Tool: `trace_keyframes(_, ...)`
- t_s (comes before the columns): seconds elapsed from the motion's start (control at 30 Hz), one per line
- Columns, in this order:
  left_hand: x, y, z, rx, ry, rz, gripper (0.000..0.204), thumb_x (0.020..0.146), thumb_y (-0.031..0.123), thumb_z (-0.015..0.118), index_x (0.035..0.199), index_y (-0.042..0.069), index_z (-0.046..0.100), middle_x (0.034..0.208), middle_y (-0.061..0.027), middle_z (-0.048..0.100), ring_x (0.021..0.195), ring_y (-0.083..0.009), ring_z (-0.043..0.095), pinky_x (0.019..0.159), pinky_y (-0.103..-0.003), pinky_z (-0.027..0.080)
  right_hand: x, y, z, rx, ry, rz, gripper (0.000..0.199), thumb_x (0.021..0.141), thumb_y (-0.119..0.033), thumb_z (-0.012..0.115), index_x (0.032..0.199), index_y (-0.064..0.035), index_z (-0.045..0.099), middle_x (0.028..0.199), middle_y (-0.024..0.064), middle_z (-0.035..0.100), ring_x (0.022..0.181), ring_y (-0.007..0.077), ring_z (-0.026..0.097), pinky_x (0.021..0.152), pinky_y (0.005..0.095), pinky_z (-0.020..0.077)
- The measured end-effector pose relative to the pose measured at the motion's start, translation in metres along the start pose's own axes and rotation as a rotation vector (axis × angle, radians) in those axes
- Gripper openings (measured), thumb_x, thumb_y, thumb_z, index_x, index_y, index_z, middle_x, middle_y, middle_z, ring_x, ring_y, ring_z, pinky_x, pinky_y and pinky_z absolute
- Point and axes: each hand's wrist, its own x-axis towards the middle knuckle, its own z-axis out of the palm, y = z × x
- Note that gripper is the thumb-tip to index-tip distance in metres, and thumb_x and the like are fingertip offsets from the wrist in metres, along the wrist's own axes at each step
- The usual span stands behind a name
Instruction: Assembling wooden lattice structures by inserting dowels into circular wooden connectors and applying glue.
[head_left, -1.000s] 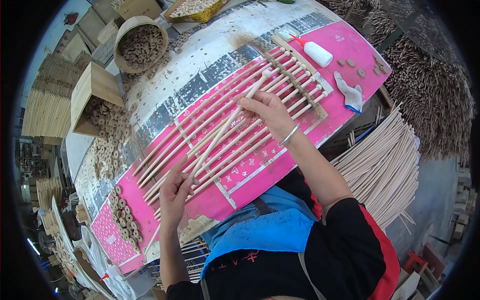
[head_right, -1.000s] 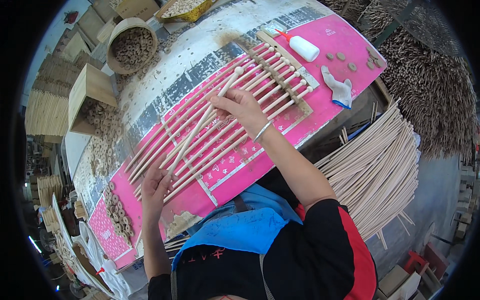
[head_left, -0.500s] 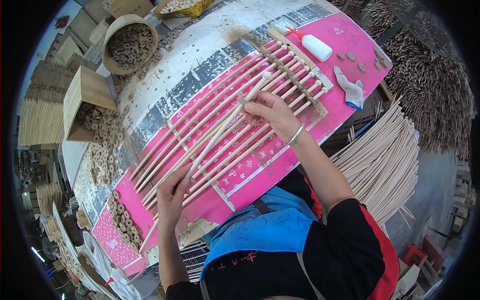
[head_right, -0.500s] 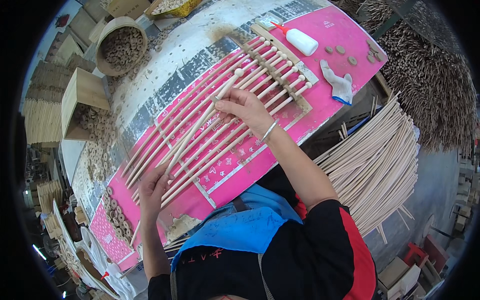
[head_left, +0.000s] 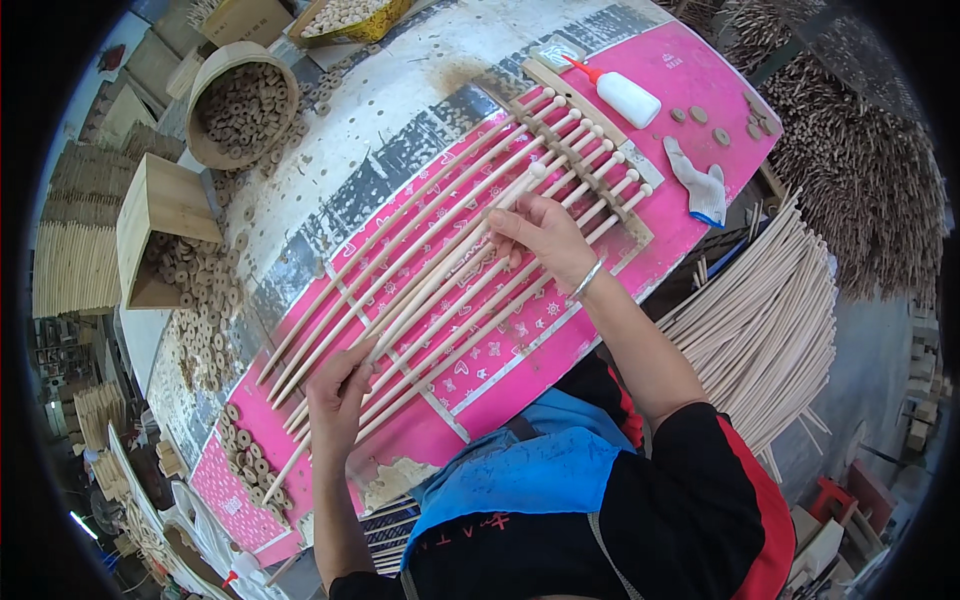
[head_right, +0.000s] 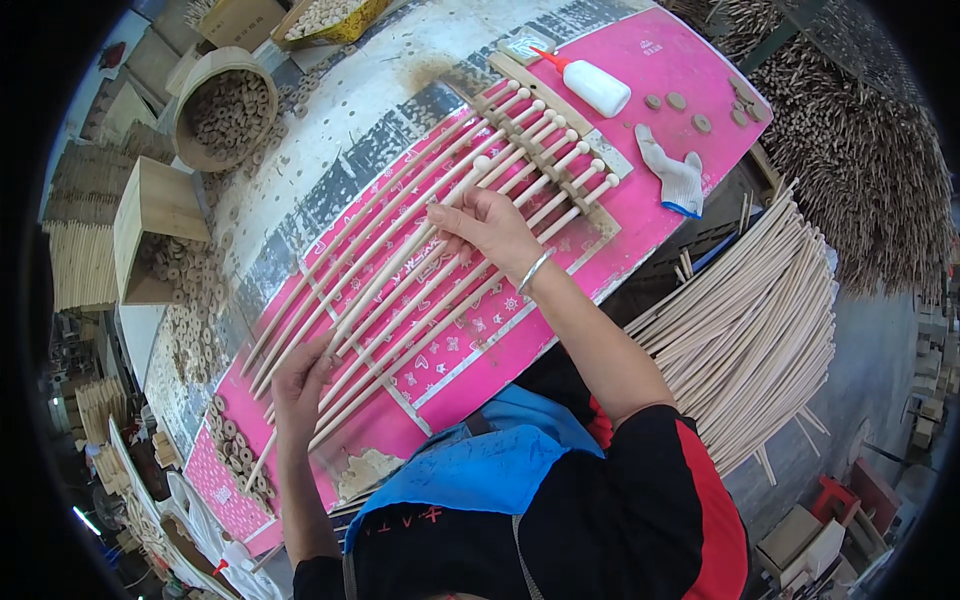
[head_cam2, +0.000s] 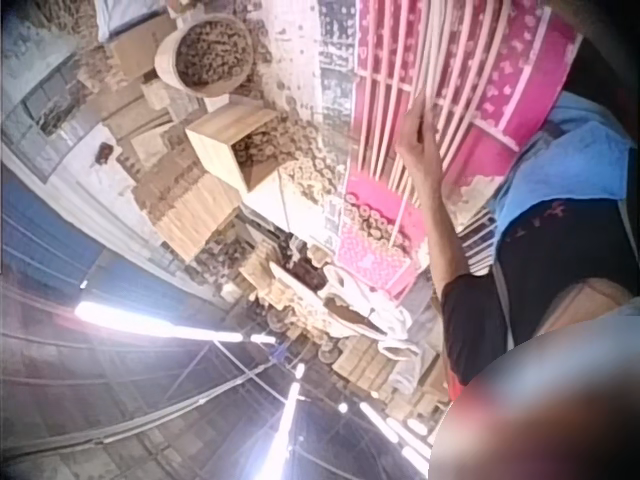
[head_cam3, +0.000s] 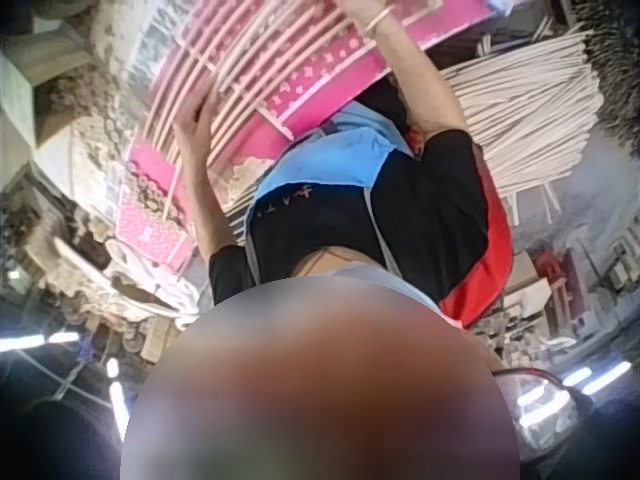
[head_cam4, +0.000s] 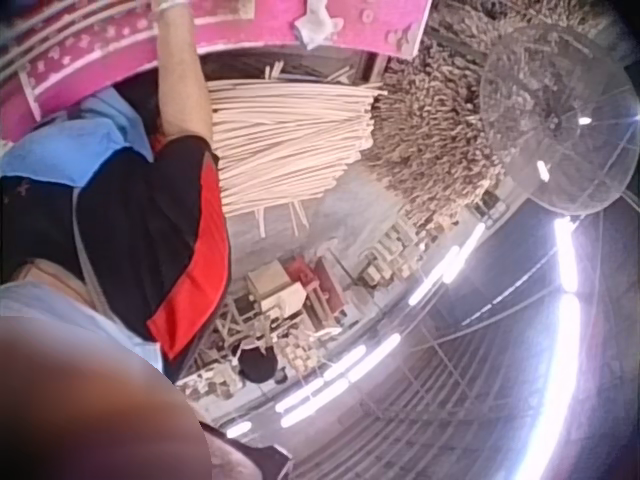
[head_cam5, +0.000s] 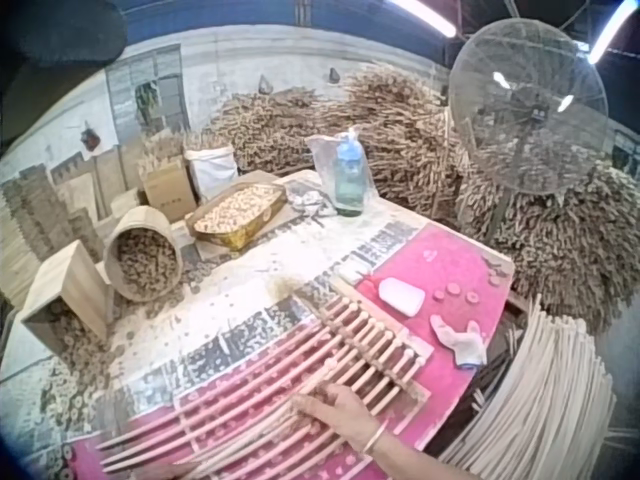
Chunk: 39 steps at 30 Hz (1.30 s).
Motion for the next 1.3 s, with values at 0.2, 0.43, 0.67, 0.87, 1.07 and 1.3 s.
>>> trace_keyframes(0.2,0.049,0.013,-0.001,0.27,0.086,0.247,0.032,0.098,-0.003,0.063,0.128,0.001,0.072,0.096,-0.0121,0.066,0.083,-0.0201,0.063,0.078,-0.031,0.05,0.014,-0.002,-0.011,-0.045,0.179,-0.07,0.04,0.101,-0.044,0.072,0.099,-0.0047,0.067,0.077,0.0012,0.067,0.059,0.007,0.064,0.049,0.0199,0.047)
trace_keyframes(0.43,0.165,0.0,0.017,0.346,0.186,0.431,0.027,0.099,0.0,0.064,0.123,0.006,0.074,0.099,-0.0099,0.064,0.084,-0.0224,0.063,0.073,-0.032,0.049,0.002,-0.007,-0.016,-0.006,0.123,-0.101,0.034,0.11,-0.037,0.059,0.113,-0.0038,0.068,0.083,-0.0005,0.066,0.068,0.0058,0.062,0.056,0.0187,0.0461)
trace_keyframes(0.67,0.216,-0.015,0.038,0.277,0.114,0.375,0.026,0.099,0.003,0.064,0.122,0.007,0.075,0.096,-0.0102,0.063,0.082,-0.0244,0.063,0.074,-0.035,0.05,-0.006,-0.017,-0.026,0.014,0.116,-0.115,0.033,0.11,-0.037,0.058,0.115,-0.0064,0.068,0.084,-0.0015,0.066,0.069,0.0045,0.062,0.057,0.0179,0.0452)
trace_keyframes(0.87,0.224,-0.02,0.046,0.285,0.085,0.367,0.027,0.098,0.005,0.064,0.122,0.008,0.075,0.097,-0.0115,0.064,0.083,-0.0277,0.065,0.075,-0.037,0.05,-0.004,-0.015,-0.03,0.039,0.141,-0.099,0.037,0.108,-0.041,0.061,0.116,-0.0062,0.069,0.084,-0.0013,0.067,0.07,0.0047,0.062,0.057,0.0177,0.045)
trace_keyframes(1.07,0.225,-0.022,0.053,0.371,0.101,0.324,0.027,0.097,0.006,0.064,0.122,0.009,0.075,0.101,-0.0113,0.065,0.089,-0.0308,0.066,0.079,-0.04,0.052,-0.006,-0.017,-0.037,0.021,0.185,-0.079,0.034,0.108,-0.038,0.061,0.116,-0.0059,0.068,0.085,-0.0007,0.067,0.071,0.0051,0.062,0.058,0.0182,0.0453)
trace_keyframes(1.3,0.225,-0.028,0.063,0.545,0.222,0.399,0.027,0.094,0.005,0.066,0.117,0.011,0.078,0.098,-0.0092,0.064,0.095,-0.0322,0.063,0.085,-0.044,0.052,0.0,-0.035,-0.066,-0.177,0.245,-0.225,0.025,0.109,-0.024,0.061,0.12,-0.0043,0.069,0.087,-0.0014,0.067,0.072,0.0034,0.061,0.059,0.018,0.0449)
